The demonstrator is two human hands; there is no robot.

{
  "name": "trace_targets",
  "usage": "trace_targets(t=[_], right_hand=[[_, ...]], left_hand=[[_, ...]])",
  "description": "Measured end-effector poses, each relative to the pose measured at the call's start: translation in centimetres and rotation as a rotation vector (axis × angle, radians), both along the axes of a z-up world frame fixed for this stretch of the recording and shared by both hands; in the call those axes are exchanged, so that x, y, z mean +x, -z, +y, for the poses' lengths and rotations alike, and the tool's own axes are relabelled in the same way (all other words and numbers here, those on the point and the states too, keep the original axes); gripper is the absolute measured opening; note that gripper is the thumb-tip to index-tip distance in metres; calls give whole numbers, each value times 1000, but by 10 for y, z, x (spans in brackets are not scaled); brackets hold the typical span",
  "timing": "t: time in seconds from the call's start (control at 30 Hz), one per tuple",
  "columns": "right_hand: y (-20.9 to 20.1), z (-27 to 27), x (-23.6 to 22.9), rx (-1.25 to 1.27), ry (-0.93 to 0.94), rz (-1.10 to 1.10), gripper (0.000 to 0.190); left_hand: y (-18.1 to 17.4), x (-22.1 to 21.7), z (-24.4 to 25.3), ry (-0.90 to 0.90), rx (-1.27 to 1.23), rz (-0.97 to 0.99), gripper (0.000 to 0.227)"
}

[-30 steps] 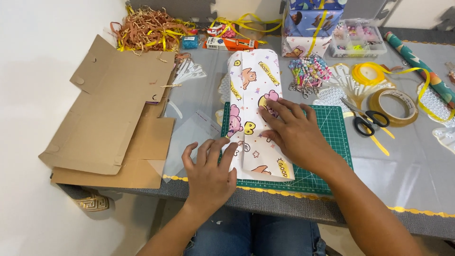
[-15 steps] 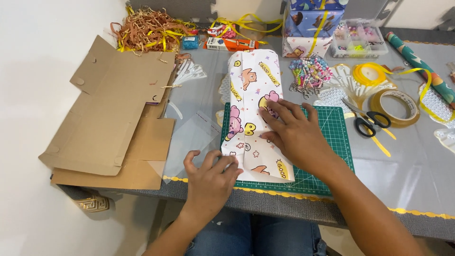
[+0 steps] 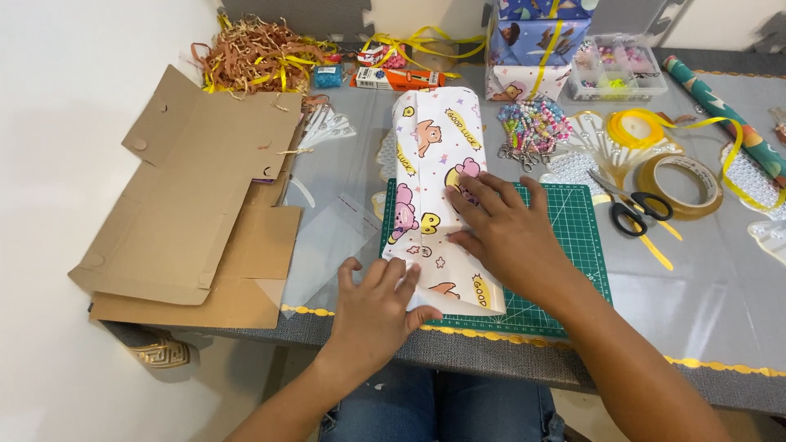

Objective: A person wraps a small cardboard box with decorative paper using scissors and tape on a cutting mat.

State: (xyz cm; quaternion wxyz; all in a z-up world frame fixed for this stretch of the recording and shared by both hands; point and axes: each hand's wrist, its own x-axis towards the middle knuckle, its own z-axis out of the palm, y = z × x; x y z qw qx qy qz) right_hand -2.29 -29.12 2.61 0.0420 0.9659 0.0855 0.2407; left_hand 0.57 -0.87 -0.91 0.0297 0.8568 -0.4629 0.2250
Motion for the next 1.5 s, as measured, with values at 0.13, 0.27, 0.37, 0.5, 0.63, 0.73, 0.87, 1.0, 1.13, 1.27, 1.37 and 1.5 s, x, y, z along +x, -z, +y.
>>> trace_targets(t=[0.13,0.27,0.37,0.5,0.63,0.73,0.87,1.0,1.13,1.27,1.37,1.5], right_hand=[[-19,15,-1,95,62,68,61],[-21,23,-1,224,126,140,57],[-20,25,1,299,134,129,56],[-4,17,4,296,138,58,56],[14,1,12,249,21,-90,57],[10,0,13,234,-6,-83,60],[-21,13,4,405,70,142,73],[-36,28,1,483,135,258,76],[-33,34,0,481,174,293,83],[-32,31,3,684,156,253,73],[-18,34,5,467,213,197,82],[-6,34,8,311,254,181,85]], left_hand=[[-24,24,-7,92,-560,359,38],[-40,52,-24,53,-715,376,51],[-46,75,-46,36,-464,226,116],[-54,99,-66,128,-366,372,119],[-55,115,-73,282,-335,447,113],[-52,119,-73,306,-321,465,120],[-46,115,-74,269,-300,518,120],[-52,110,-71,224,-289,578,125],[-47,106,-74,218,-254,616,129],[-38,107,-75,209,-230,655,135],[-43,105,-74,202,-236,651,133],[-46,102,-75,208,-249,646,131]])
